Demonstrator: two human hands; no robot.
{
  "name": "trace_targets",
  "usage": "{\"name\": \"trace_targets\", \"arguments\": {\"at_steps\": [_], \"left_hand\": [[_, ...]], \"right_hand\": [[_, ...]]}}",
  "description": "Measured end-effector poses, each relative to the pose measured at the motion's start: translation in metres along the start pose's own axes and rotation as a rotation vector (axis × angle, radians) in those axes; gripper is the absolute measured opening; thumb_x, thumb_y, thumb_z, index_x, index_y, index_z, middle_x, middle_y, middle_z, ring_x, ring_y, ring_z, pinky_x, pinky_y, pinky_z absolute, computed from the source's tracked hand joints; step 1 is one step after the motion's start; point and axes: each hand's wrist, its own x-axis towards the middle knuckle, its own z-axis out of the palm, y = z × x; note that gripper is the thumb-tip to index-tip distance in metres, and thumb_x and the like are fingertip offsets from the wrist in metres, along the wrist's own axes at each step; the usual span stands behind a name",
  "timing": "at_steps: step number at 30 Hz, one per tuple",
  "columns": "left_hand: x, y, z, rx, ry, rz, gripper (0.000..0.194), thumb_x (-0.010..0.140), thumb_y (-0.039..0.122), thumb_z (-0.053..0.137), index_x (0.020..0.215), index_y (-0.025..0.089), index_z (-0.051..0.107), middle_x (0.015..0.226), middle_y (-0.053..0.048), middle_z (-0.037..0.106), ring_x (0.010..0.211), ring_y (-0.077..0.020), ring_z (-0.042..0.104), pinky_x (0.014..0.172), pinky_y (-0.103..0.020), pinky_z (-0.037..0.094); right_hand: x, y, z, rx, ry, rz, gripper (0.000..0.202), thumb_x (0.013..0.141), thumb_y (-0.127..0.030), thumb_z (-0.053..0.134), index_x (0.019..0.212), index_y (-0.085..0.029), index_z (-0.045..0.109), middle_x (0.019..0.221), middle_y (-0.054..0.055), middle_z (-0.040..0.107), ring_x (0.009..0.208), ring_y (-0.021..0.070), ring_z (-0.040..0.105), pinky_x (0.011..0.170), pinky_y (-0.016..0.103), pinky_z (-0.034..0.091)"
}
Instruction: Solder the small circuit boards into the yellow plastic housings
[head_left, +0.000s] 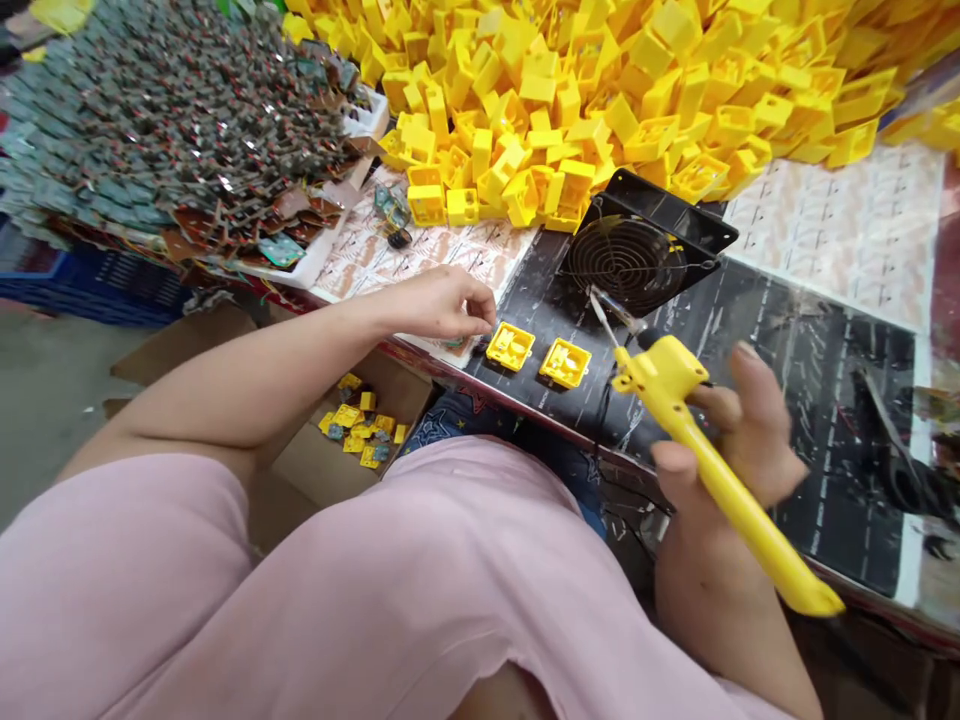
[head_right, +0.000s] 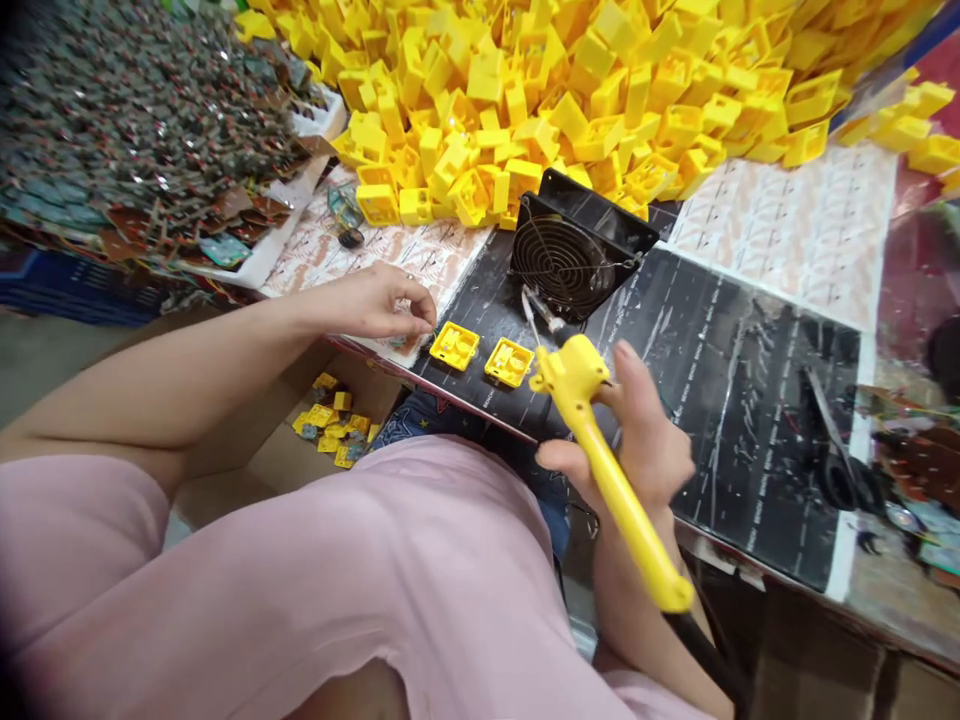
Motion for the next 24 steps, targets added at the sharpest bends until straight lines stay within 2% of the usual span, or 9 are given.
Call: {"name": "trace_targets", "arguments": {"at_steps": [2, 4, 7, 10, 12, 15, 18, 22, 24], "left_hand": [[0.004, 0.001, 0.002, -0.045, -0.012, -0.052, 0.018, 0.082, 0.028, 0.06, 0.083, 0.017, 0.074, 0.072, 0.0, 0.073, 0.067, -0.011, 0.065, 0.071, -0.022, 0.045], [0.006, 0.002, 0.003, -0.074, -0.019, -0.104, 0.017, 0.081, 0.029, 0.06, 0.082, 0.017, 0.073, 0.072, 0.0, 0.073, 0.066, -0.0106, 0.065, 0.069, -0.022, 0.045], [0.005, 0.006, 0.005, -0.112, -0.01, -0.177, 0.017, 0.078, 0.03, 0.06, 0.081, 0.018, 0.072, 0.07, 0.001, 0.073, 0.064, -0.0104, 0.065, 0.067, -0.021, 0.045], [0.003, 0.009, 0.009, -0.133, 0.031, -0.216, 0.019, 0.077, 0.031, 0.058, 0.079, 0.017, 0.071, 0.069, 0.002, 0.072, 0.063, -0.0102, 0.065, 0.065, -0.021, 0.045], [0.001, 0.01, 0.014, -0.112, 0.084, -0.209, 0.019, 0.076, 0.03, 0.058, 0.079, 0.017, 0.071, 0.07, 0.002, 0.072, 0.063, -0.0099, 0.064, 0.065, -0.021, 0.045], [-0.001, 0.008, 0.021, -0.076, 0.145, -0.178, 0.018, 0.075, 0.029, 0.058, 0.079, 0.017, 0.072, 0.072, 0.001, 0.072, 0.065, -0.0097, 0.063, 0.067, -0.02, 0.046], [-0.001, 0.004, 0.028, -0.04, 0.177, -0.124, 0.019, 0.076, 0.03, 0.057, 0.079, 0.017, 0.071, 0.073, 0.0, 0.073, 0.069, -0.0112, 0.065, 0.071, -0.022, 0.048], [0.001, -0.001, 0.032, -0.013, 0.211, -0.022, 0.021, 0.077, 0.031, 0.055, 0.08, 0.017, 0.071, 0.074, 0.0, 0.073, 0.071, -0.0122, 0.066, 0.072, -0.023, 0.049], [0.001, -0.003, 0.031, -0.025, 0.216, 0.006, 0.022, 0.076, 0.031, 0.055, 0.08, 0.017, 0.072, 0.073, 0.0, 0.072, 0.069, -0.0117, 0.065, 0.07, -0.022, 0.048]], "right_hand": [[-0.006, 0.007, -0.004, 0.069, 0.182, 0.077, 0.061, 0.089, -0.063, 0.07, 0.131, -0.02, 0.07, 0.105, 0.008, 0.077, 0.071, 0.0194, 0.071, 0.051, 0.027, 0.05], [-0.007, 0.013, -0.003, 0.191, 0.335, 0.111, 0.052, 0.088, -0.059, 0.073, 0.118, -0.017, 0.077, 0.091, 0.006, 0.077, 0.061, 0.0171, 0.065, 0.044, 0.027, 0.044], [-0.003, 0.018, -0.001, 0.329, 0.472, 0.238, 0.052, 0.089, -0.066, 0.068, 0.103, -0.017, 0.081, 0.077, 0.004, 0.073, 0.055, 0.0156, 0.059, 0.043, 0.027, 0.042], [0.002, 0.018, -0.001, 0.325, 0.387, 0.374, 0.03, 0.09, -0.047, 0.073, 0.101, -0.021, 0.081, 0.079, 0.003, 0.075, 0.061, 0.0156, 0.062, 0.051, 0.027, 0.047], [0.001, 0.015, -0.002, 0.31, 0.289, 0.364, 0.022, 0.088, -0.035, 0.075, 0.105, -0.021, 0.08, 0.087, 0.003, 0.077, 0.065, 0.0164, 0.066, 0.055, 0.027, 0.051], [-0.003, 0.013, -0.003, 0.344, 0.136, 0.294, 0.034, 0.086, -0.028, 0.077, 0.119, -0.022, 0.075, 0.097, 0.004, 0.078, 0.064, 0.015, 0.067, 0.049, 0.025, 0.05], [-0.011, 0.012, -0.002, 0.336, -0.007, 0.289, 0.047, 0.082, -0.02, 0.08, 0.128, -0.024, 0.071, 0.102, 0.004, 0.078, 0.064, 0.0136, 0.068, 0.046, 0.022, 0.049], [-0.017, 0.006, 0.008, 0.283, -0.05, 0.198, 0.045, 0.082, -0.016, 0.08, 0.125, -0.025, 0.072, 0.101, 0.002, 0.078, 0.068, 0.0148, 0.071, 0.058, 0.025, 0.059], [-0.017, -0.001, 0.015, 0.289, -0.057, 0.151, 0.048, 0.082, -0.016, 0.08, 0.128, -0.025, 0.07, 0.101, 0.003, 0.078, 0.069, 0.0167, 0.072, 0.059, 0.027, 0.061]]}}
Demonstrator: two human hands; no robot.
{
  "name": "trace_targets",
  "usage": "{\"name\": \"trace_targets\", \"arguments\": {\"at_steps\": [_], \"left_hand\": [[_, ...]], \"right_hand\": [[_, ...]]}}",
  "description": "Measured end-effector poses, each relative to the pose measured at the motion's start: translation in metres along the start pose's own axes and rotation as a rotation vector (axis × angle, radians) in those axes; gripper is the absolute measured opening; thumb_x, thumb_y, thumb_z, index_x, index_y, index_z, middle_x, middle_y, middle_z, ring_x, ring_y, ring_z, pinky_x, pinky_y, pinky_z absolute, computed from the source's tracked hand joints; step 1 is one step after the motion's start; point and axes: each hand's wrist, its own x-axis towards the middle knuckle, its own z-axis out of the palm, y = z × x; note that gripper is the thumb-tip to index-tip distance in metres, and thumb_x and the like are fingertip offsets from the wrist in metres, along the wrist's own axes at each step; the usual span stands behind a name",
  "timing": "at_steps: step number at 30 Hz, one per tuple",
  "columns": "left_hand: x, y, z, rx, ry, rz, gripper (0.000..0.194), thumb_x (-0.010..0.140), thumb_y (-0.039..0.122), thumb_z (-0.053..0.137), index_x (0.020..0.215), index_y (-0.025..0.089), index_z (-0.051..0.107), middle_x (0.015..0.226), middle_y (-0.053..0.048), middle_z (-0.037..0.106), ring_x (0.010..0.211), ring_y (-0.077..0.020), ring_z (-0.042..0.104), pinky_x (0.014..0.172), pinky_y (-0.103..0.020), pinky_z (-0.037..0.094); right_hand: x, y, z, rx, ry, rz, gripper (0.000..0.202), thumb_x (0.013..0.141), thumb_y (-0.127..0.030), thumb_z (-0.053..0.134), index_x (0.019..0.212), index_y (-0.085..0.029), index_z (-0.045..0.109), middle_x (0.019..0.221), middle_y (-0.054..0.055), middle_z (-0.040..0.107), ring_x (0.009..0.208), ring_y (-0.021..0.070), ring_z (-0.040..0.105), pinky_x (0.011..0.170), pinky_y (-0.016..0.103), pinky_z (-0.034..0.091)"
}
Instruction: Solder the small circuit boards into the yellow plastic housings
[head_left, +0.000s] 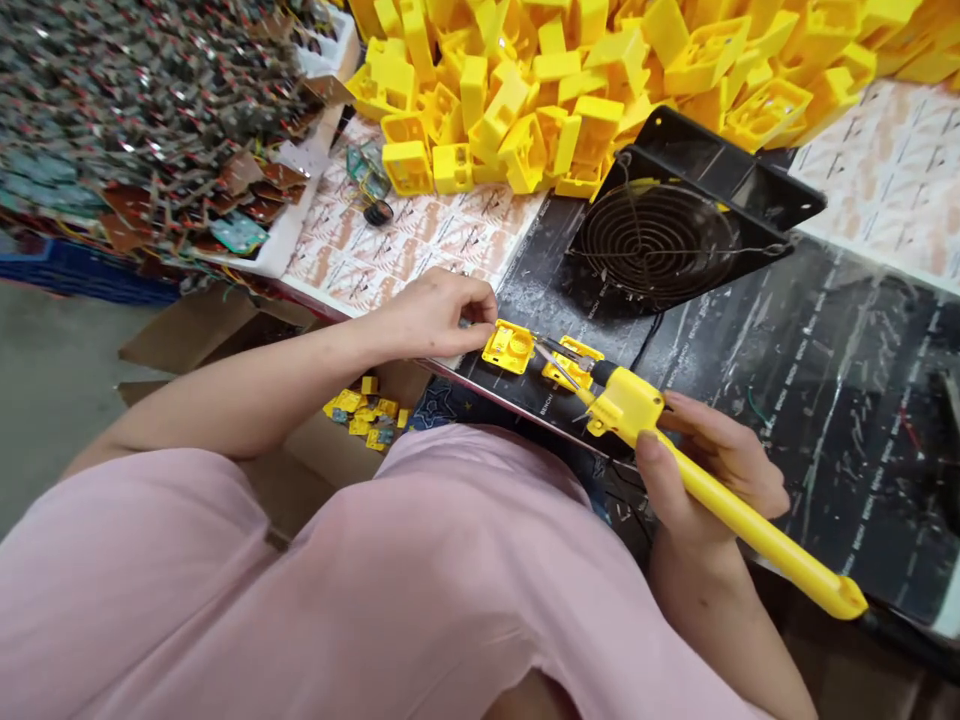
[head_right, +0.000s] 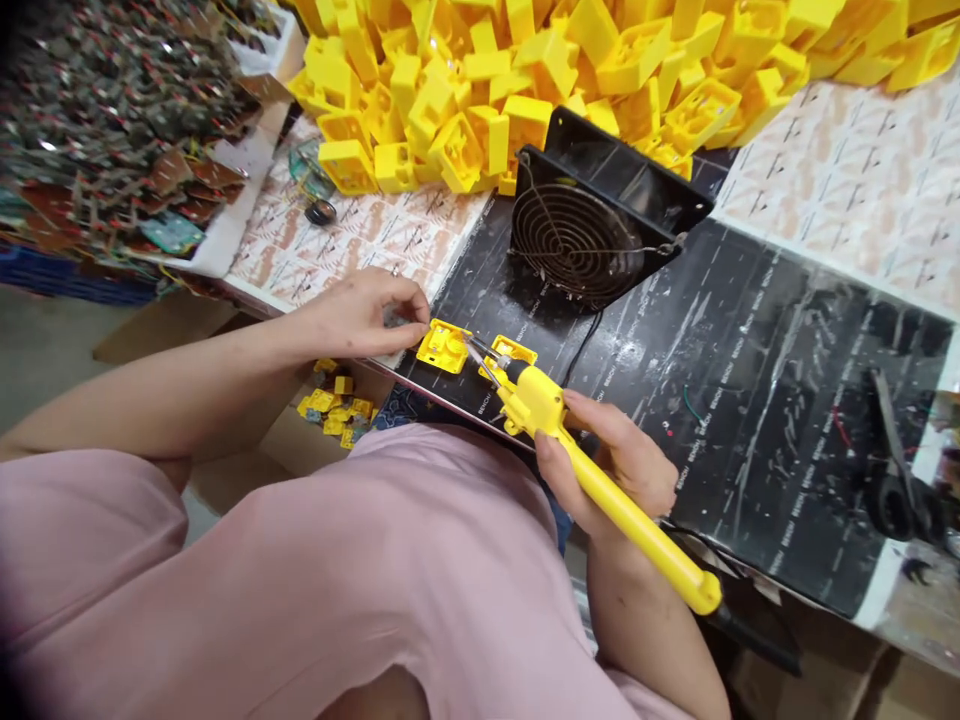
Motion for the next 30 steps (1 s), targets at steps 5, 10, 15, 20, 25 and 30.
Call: {"name": "trace_targets", "arguments": {"at_steps": [5, 10, 15, 20, 25, 30], "left_hand": [[0.006, -0.001, -0.003, 0.03, -0.01, 0.031, 0.019, 0.074, 0.028, 0.058, 0.076, 0.017, 0.074, 0.07, 0.0, 0.072, 0.069, -0.0128, 0.067, 0.069, -0.022, 0.047], [0.011, -0.001, -0.006, 0.097, -0.049, 0.051, 0.019, 0.075, 0.026, 0.059, 0.078, 0.019, 0.076, 0.073, 0.001, 0.073, 0.074, -0.0145, 0.069, 0.073, -0.023, 0.047], [0.017, 0.004, -0.01, 0.196, -0.103, 0.033, 0.017, 0.075, 0.028, 0.06, 0.076, 0.02, 0.075, 0.071, 0.003, 0.071, 0.073, -0.0156, 0.067, 0.076, -0.027, 0.046], [0.024, 0.009, -0.012, 0.258, -0.155, 0.056, 0.014, 0.074, 0.027, 0.06, 0.073, 0.021, 0.072, 0.067, 0.003, 0.067, 0.076, -0.0178, 0.067, 0.087, -0.032, 0.046], [0.028, 0.017, -0.015, 0.264, -0.202, -0.019, 0.013, 0.072, 0.026, 0.061, 0.073, 0.021, 0.073, 0.066, 0.002, 0.065, 0.081, -0.0216, 0.068, 0.089, -0.035, 0.046], [0.029, 0.02, -0.017, 0.252, -0.235, -0.082, 0.01, 0.07, 0.025, 0.064, 0.072, 0.02, 0.072, 0.067, 0.001, 0.063, 0.082, -0.0234, 0.069, 0.085, -0.034, 0.046]], "right_hand": [[0.007, -0.016, 0.016, -0.007, -0.081, -0.116, 0.049, 0.079, -0.012, 0.081, 0.125, -0.025, 0.067, 0.09, 0.0, 0.075, 0.07, 0.018, 0.072, 0.057, 0.029, 0.061], [0.028, -0.023, 0.017, -0.03, -0.191, -0.228, 0.027, 0.077, -0.006, 0.08, 0.096, -0.018, 0.065, 0.076, 0.001, 0.071, 0.062, 0.0151, 0.07, 0.05, 0.022, 0.058], [0.041, -0.029, 0.018, -0.063, -0.246, -0.275, 0.022, 0.081, -0.011, 0.081, 0.09, -0.019, 0.062, 0.07, -0.002, 0.07, 0.056, 0.0126, 0.068, 0.045, 0.018, 0.055], [0.042, -0.038, 0.009, -0.137, -0.387, -0.237, 0.026, 0.08, -0.01, 0.082, 0.096, -0.019, 0.063, 0.079, 0.002, 0.073, 0.068, 0.0142, 0.072, 0.06, 0.024, 0.062], [0.046, -0.034, -0.003, -0.118, -0.285, -0.232, 0.014, 0.087, -0.015, 0.076, 0.091, -0.02, 0.064, 0.075, 0.001, 0.07, 0.063, 0.0124, 0.07, 0.052, 0.02, 0.058], [0.049, -0.027, 0.001, -0.067, -0.254, -0.327, 0.025, 0.075, -0.003, 0.081, 0.085, -0.017, 0.063, 0.066, -0.001, 0.067, 0.054, 0.0122, 0.066, 0.046, 0.018, 0.053]]}}
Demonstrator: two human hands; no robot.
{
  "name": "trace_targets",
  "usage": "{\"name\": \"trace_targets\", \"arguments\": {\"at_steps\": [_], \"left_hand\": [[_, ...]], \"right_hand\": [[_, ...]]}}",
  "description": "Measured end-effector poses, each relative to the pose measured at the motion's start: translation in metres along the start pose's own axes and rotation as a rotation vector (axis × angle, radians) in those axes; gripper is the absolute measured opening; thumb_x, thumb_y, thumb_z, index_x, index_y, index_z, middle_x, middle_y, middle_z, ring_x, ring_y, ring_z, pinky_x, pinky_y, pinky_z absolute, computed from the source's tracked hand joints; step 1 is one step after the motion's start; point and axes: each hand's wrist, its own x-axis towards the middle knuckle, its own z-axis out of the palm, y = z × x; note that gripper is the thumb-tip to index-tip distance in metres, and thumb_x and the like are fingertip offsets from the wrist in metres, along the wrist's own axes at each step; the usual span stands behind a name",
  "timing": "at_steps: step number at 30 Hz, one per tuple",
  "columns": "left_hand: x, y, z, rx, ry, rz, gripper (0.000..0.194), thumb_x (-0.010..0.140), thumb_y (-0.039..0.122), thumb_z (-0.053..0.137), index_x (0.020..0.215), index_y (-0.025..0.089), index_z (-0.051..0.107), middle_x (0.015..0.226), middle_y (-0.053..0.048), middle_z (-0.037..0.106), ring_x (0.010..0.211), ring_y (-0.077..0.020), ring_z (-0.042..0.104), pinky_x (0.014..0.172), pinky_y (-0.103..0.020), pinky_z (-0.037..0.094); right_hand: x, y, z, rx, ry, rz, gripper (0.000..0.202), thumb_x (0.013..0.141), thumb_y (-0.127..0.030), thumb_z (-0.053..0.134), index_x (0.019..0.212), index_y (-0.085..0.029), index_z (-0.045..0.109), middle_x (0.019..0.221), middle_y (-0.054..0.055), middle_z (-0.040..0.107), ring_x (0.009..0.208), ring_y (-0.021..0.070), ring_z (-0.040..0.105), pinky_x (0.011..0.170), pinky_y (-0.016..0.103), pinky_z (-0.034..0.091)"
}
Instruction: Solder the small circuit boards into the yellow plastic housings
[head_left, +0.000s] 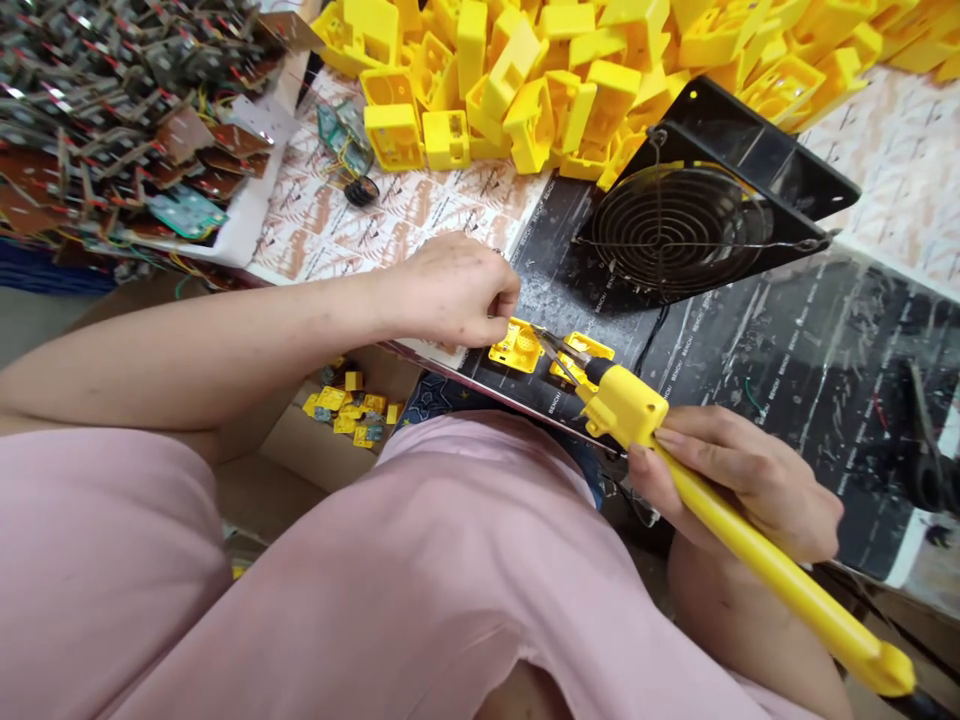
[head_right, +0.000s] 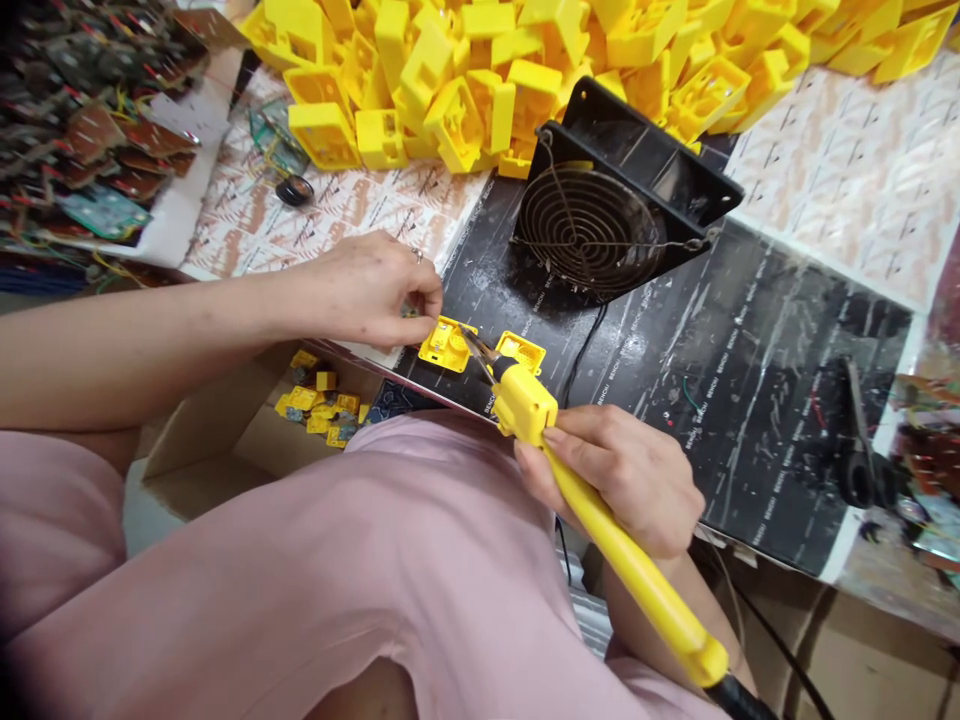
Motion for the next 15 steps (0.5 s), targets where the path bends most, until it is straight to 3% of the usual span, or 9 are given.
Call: {"name": "trace_targets", "arguments": {"at_steps": [4, 7, 9, 12, 15], "left_hand": [[0.002, -0.004, 0.006, -0.004, 0.026, 0.047, 0.01, 0.071, 0.027, 0.063, 0.072, 0.021, 0.07, 0.066, 0.003, 0.062, 0.076, -0.0189, 0.066, 0.081, -0.031, 0.046], [-0.002, -0.01, 0.007, -0.044, 0.061, 0.077, 0.014, 0.073, 0.03, 0.062, 0.08, 0.021, 0.071, 0.07, 0.002, 0.063, 0.08, -0.0188, 0.066, 0.081, -0.03, 0.047], [-0.012, -0.014, 0.005, -0.12, 0.164, 0.118, 0.021, 0.078, 0.035, 0.061, 0.088, 0.02, 0.072, 0.081, 0.0, 0.068, 0.088, -0.0204, 0.067, 0.085, -0.032, 0.048], [-0.037, -0.019, 0.008, -0.286, 0.371, 0.185, 0.028, 0.09, 0.039, 0.053, 0.091, 0.019, 0.072, 0.096, -0.004, 0.073, 0.093, -0.019, 0.067, 0.089, -0.033, 0.05], [-0.059, -0.021, 0.028, -0.279, 0.489, 0.246, 0.023, 0.094, 0.038, 0.056, 0.091, 0.021, 0.071, 0.096, -0.004, 0.075, 0.092, -0.0183, 0.068, 0.091, -0.035, 0.05]], "right_hand": [[-0.005, 0.002, 0.005, -0.007, 0.02, 0.016, 0.026, 0.073, -0.003, 0.08, 0.092, -0.015, 0.067, 0.069, 0.0, 0.07, 0.056, 0.0127, 0.067, 0.047, 0.018, 0.055], [-0.015, 0.005, 0.008, -0.018, 0.081, 0.037, 0.054, 0.073, -0.006, 0.083, 0.124, -0.017, 0.069, 0.085, 0.002, 0.077, 0.062, 0.0147, 0.071, 0.053, 0.021, 0.06], [-0.021, 0.007, 0.008, -0.053, 0.107, 0.056, 0.069, 0.074, -0.008, 0.083, 0.138, -0.023, 0.063, 0.097, 0.003, 0.078, 0.066, 0.0164, 0.073, 0.056, 0.023, 0.062], [-0.028, 0.009, 0.006, -0.092, 0.115, 0.085, 0.07, 0.075, -0.012, 0.084, 0.14, -0.028, 0.063, 0.101, 0.002, 0.079, 0.064, 0.0179, 0.073, 0.052, 0.025, 0.061], [-0.03, 0.009, 0.002, -0.132, 0.106, 0.123, 0.067, 0.075, -0.016, 0.086, 0.137, -0.033, 0.065, 0.094, -0.001, 0.079, 0.056, 0.0166, 0.07, 0.045, 0.026, 0.056]]}}
